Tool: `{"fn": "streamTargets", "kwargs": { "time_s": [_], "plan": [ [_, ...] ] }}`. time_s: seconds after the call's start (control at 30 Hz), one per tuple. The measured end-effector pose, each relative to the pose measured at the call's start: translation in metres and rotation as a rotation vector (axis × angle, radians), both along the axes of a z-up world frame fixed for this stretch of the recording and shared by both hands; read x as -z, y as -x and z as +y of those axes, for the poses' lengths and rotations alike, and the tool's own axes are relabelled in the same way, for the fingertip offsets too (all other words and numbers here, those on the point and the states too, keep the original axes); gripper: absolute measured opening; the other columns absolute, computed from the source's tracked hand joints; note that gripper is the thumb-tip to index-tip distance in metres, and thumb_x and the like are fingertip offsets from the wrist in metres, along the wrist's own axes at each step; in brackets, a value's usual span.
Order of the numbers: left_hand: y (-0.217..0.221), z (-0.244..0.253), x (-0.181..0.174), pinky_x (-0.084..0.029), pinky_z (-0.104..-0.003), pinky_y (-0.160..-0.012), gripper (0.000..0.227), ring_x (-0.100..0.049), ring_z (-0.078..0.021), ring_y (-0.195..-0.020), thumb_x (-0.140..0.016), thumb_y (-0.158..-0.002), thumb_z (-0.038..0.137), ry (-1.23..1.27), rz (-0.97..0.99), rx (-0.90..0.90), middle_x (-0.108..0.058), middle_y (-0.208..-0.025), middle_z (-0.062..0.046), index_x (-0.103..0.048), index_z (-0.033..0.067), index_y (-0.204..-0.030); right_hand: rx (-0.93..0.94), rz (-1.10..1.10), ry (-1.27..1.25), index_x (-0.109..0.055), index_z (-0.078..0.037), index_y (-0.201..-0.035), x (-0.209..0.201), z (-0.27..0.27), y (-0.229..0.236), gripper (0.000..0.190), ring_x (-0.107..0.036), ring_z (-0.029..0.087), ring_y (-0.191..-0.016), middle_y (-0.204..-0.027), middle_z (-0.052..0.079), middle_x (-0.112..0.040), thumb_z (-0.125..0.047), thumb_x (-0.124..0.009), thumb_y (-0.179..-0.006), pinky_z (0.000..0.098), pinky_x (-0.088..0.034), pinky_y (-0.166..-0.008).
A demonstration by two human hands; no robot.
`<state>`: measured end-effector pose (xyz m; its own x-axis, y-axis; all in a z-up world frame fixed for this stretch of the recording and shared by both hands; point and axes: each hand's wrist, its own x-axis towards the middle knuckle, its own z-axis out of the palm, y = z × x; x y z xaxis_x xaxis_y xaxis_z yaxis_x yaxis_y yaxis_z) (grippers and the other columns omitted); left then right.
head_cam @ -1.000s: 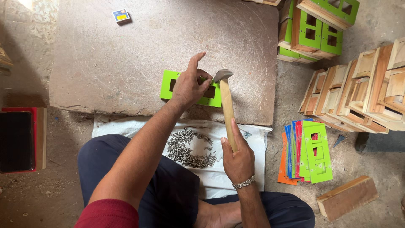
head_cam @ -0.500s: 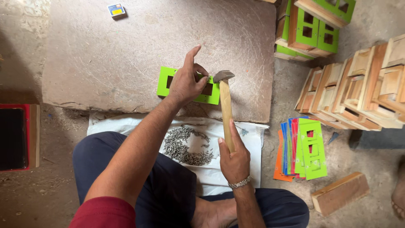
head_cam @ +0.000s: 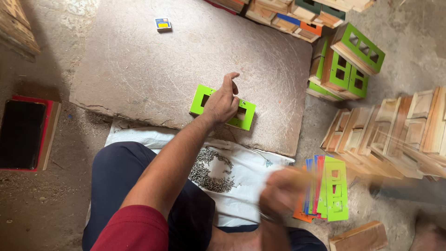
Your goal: The person sits on the floor and assembles small wooden boxes by hammering nails into pre-drilled holes. They use a hammer to drive nails into red and green wooden frames, then place the completed boxes into a stack.
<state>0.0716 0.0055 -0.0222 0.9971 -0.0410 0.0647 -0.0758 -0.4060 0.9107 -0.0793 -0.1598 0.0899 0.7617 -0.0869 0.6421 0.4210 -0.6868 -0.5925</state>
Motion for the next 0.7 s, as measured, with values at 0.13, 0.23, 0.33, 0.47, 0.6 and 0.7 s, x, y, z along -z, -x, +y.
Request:
{"fn": "streamTargets", "kwargs": {
  "time_s": [0.13, 0.23, 0.33, 0.47, 0.6, 0.7],
  "plan": [
    [0.011, 0.000, 0.004, -0.051, -0.053, -0.088, 0.062, -0.066, -0.0428, -0.098, -0.054, -0.092, 0.010, 0.056, 0.003, -0.026, -0.065, -0.109, -0.019, -0.026, 0.0125, -0.147, 0.003, 0.786, 0.159, -0.049, 0.001, -0.152, 0.035, -0.005, 0.010, 0.062, -0.065, 0.030, -0.120, -0.136, 0.024, -0.064, -0.016, -0.065, -0.094, 0.0364, -0.055, -0.093],
    [0.004, -0.002, 0.003, -0.051, -0.052, -0.088, 0.060, -0.066, -0.0430, -0.099, -0.055, -0.092, 0.010, 0.067, -0.034, -0.029, -0.065, -0.108, -0.019, -0.028, 0.0124, -0.146, -0.088, 0.382, 0.103, -0.047, 0.007, -0.150, 0.031, -0.020, 0.018, 0.057, -0.066, 0.035, -0.129, -0.143, 0.029, -0.062, -0.008, -0.067, -0.098, 0.0399, -0.053, -0.103],
    [0.007, 0.000, 0.005, -0.052, -0.052, -0.087, 0.060, -0.067, -0.0421, -0.097, -0.055, -0.092, 0.009, 0.061, -0.034, -0.019, -0.064, -0.107, -0.019, -0.028, 0.0119, -0.146, 0.104, 0.106, 0.143, -0.043, 0.003, -0.153, 0.030, -0.020, 0.029, 0.058, -0.065, 0.032, -0.130, -0.144, 0.028, -0.059, -0.010, -0.070, -0.103, 0.0392, -0.054, -0.108],
    [-0.001, -0.001, 0.002, -0.052, -0.052, -0.086, 0.061, -0.067, -0.0416, -0.096, -0.055, -0.091, 0.008, 0.062, -0.041, -0.009, -0.063, -0.105, -0.017, -0.028, 0.0117, -0.145, -0.014, 0.332, 0.049, -0.046, 0.000, -0.154, 0.047, -0.004, 0.018, 0.054, -0.066, 0.032, -0.130, -0.141, 0.025, -0.063, -0.008, -0.063, -0.104, 0.0386, -0.056, -0.106],
    [0.010, -0.004, 0.006, -0.052, -0.052, -0.085, 0.058, -0.067, -0.0409, -0.096, -0.056, -0.093, 0.009, 0.064, 0.007, -0.019, -0.064, -0.104, -0.016, -0.030, 0.0126, -0.145, 0.019, 0.646, 0.080, -0.045, 0.000, -0.152, 0.048, -0.009, 0.036, 0.062, -0.067, 0.036, -0.121, -0.137, 0.028, -0.063, -0.011, -0.065, -0.095, 0.0385, -0.056, -0.094],
    [0.002, 0.000, 0.004, -0.051, -0.053, -0.084, 0.061, -0.066, -0.0421, -0.094, -0.057, -0.091, 0.007, 0.024, -0.019, -0.010, -0.063, -0.104, -0.017, -0.028, 0.0118, -0.144, 0.006, 0.290, 0.238, -0.040, -0.001, -0.157, 0.045, -0.011, 0.054, 0.061, -0.067, 0.042, -0.112, -0.131, 0.032, -0.062, -0.008, -0.063, -0.100, 0.0419, -0.056, -0.087]
  ]
}}
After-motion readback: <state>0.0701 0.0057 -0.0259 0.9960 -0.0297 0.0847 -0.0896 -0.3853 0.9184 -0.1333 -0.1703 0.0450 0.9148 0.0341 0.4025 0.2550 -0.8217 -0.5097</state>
